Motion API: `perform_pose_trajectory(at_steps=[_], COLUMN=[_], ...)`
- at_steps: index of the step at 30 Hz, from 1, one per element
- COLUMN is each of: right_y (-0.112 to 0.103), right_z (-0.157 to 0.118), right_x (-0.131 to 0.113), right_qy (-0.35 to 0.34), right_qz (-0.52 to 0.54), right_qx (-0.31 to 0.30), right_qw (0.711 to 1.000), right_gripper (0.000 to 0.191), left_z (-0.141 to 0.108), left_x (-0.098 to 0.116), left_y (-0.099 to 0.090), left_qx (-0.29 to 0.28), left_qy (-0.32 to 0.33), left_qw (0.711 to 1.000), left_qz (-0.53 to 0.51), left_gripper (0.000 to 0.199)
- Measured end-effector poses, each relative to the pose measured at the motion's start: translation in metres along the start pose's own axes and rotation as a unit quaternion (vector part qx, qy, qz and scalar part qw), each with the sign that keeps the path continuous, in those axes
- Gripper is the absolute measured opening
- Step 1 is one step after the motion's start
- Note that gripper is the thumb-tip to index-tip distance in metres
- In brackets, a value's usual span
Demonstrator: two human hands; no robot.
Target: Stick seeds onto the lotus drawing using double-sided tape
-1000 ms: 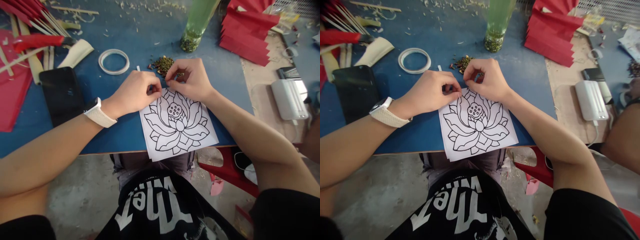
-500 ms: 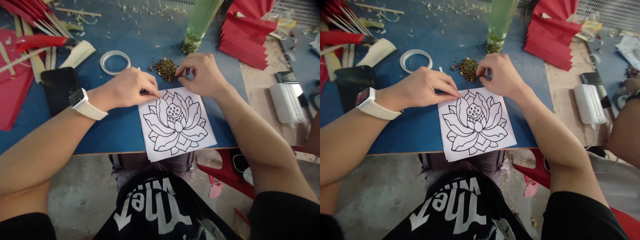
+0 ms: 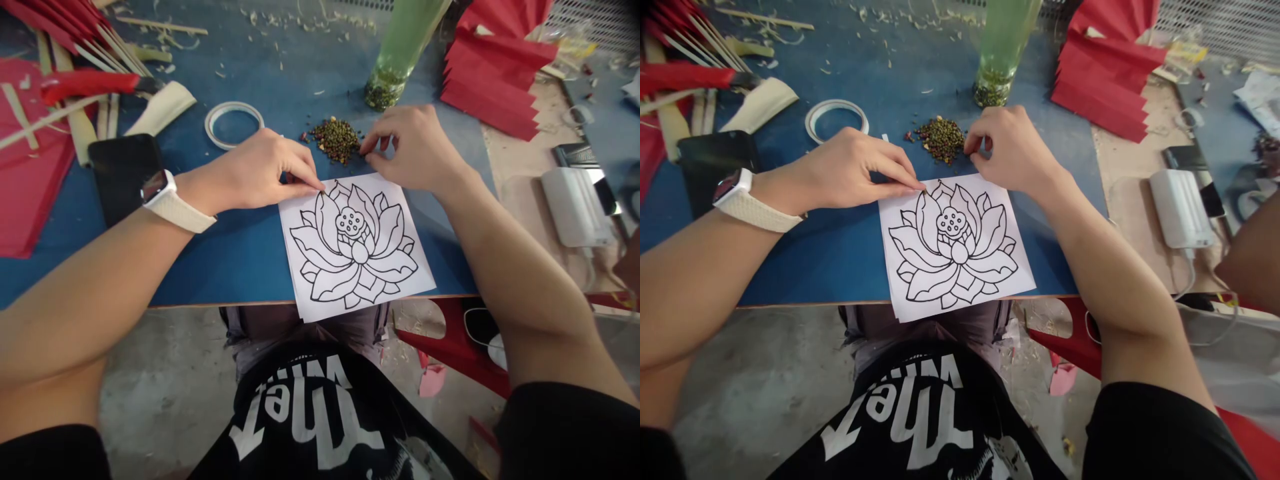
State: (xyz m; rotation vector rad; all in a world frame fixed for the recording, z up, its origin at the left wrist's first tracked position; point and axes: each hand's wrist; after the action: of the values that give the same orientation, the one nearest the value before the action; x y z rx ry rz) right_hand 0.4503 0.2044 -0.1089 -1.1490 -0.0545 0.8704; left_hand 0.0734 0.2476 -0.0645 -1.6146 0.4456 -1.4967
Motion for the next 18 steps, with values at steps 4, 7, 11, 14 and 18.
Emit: perform_pose_trajectory(at_steps=[4, 7, 11, 14, 18], right_y=[0.003, 0.005, 0.009, 0.009, 0.005], right_z=[0.001, 0.001, 0.002, 0.004, 0.01], right_x=[0.001, -0.001, -0.008, -0.021, -0.047], right_qy=[0.005, 0.002, 0.02, 0.043, 0.034], right_qz=[-0.031, -0.05, -0.073, -0.092, -0.09], right_qx=[-0.003, 0.015, 0.018, 0.009, 0.012], right_qw=[1.0, 0.999, 0.997, 0.995, 0.995], right_gripper=[0.023, 0.026, 0.026, 0.021, 0.019], left_z=[0.0, 0.0, 0.001, 0.001, 0.0], left_x=[0.0, 0.001, 0.006, 0.008, 0.005], left_y=[0.002, 0.004, 0.004, 0.003, 0.002], left_qx=[-0.007, -0.014, -0.013, -0.013, -0.002], left_qy=[0.002, 0.005, 0.013, 0.005, -0.01], left_qw=[1.0, 1.0, 0.999, 0.999, 0.999], left_qz=[0.009, 0.024, 0.037, 0.036, 0.039], left_gripper=[0.031, 0.03, 0.031, 0.03, 0.03])
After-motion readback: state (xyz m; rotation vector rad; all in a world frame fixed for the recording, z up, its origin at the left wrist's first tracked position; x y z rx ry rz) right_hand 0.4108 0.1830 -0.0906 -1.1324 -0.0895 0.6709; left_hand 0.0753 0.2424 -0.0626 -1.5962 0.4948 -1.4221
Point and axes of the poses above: each hand's wrist, its own z-axis towards the middle knuckle, its own y-axis out of the palm, x = y × z, and after that the axes turned 5 degrees about -x, right-handed
